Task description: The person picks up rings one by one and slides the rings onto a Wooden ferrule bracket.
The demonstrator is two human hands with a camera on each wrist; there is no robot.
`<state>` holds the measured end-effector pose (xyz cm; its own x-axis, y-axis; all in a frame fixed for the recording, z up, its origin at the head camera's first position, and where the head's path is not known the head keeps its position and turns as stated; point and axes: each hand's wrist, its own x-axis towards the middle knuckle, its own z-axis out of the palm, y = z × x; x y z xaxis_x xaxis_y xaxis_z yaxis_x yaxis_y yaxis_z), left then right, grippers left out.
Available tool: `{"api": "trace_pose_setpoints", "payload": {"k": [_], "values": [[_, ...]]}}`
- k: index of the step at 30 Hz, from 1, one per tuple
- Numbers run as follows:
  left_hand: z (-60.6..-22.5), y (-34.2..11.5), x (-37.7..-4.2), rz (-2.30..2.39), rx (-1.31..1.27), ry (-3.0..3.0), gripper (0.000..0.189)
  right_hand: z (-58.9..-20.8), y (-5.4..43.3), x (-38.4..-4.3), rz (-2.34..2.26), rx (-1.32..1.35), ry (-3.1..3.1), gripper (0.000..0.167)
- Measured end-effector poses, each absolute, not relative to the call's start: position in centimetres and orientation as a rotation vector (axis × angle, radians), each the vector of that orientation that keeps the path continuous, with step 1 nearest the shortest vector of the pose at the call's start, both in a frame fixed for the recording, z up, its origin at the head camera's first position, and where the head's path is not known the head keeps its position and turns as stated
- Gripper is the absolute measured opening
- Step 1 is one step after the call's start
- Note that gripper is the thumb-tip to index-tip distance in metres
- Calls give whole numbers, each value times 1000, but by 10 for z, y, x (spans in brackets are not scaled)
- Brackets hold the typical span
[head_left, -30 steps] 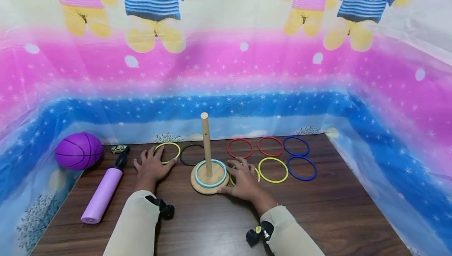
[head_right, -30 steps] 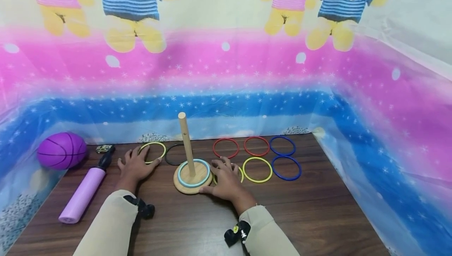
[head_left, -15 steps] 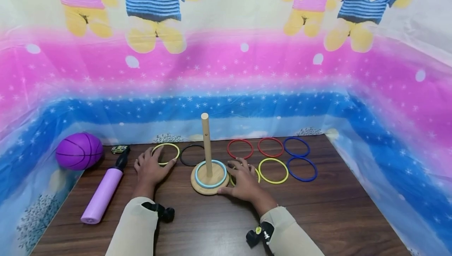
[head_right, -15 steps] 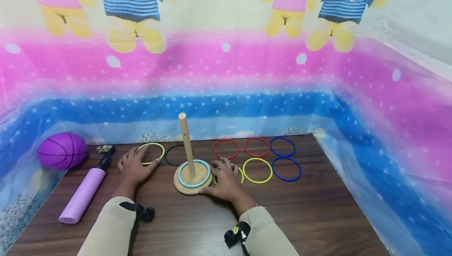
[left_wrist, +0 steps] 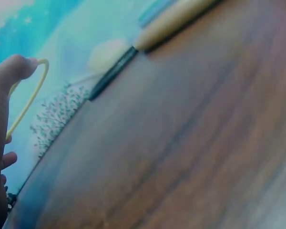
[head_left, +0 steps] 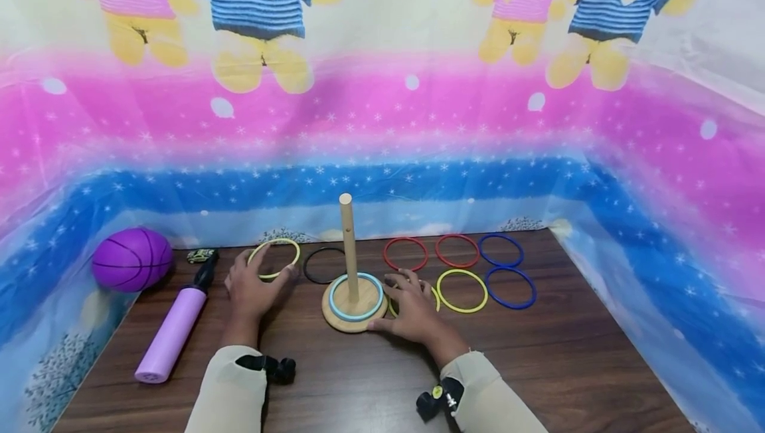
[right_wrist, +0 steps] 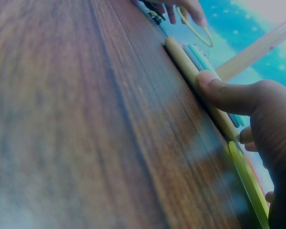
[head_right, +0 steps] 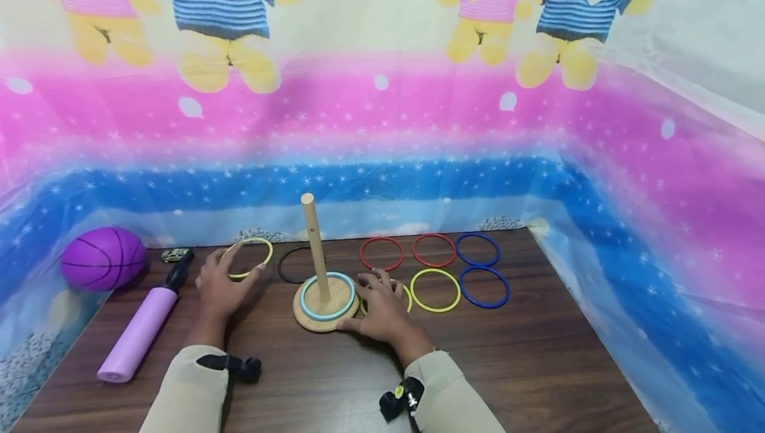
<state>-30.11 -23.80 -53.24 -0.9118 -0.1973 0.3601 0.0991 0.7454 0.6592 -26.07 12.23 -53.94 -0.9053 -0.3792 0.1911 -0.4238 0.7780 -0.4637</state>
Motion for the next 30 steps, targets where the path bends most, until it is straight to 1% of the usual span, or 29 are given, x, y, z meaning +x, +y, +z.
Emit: {"api": "trace_pose_setpoints", "payload": {"k": [9,24,30], "values": [[-515,-228,-293,-1092,39,-2397,80,-538,123,-259,803,647,-2871,94],[-459,-216,-277,-1132,-184,-2239,81,-540,121,-259,788,659,-2853,93],[-443,-211,-273,-1125,-268,-2218,80,-540,121,-258,780,655,-2854,93]]}}
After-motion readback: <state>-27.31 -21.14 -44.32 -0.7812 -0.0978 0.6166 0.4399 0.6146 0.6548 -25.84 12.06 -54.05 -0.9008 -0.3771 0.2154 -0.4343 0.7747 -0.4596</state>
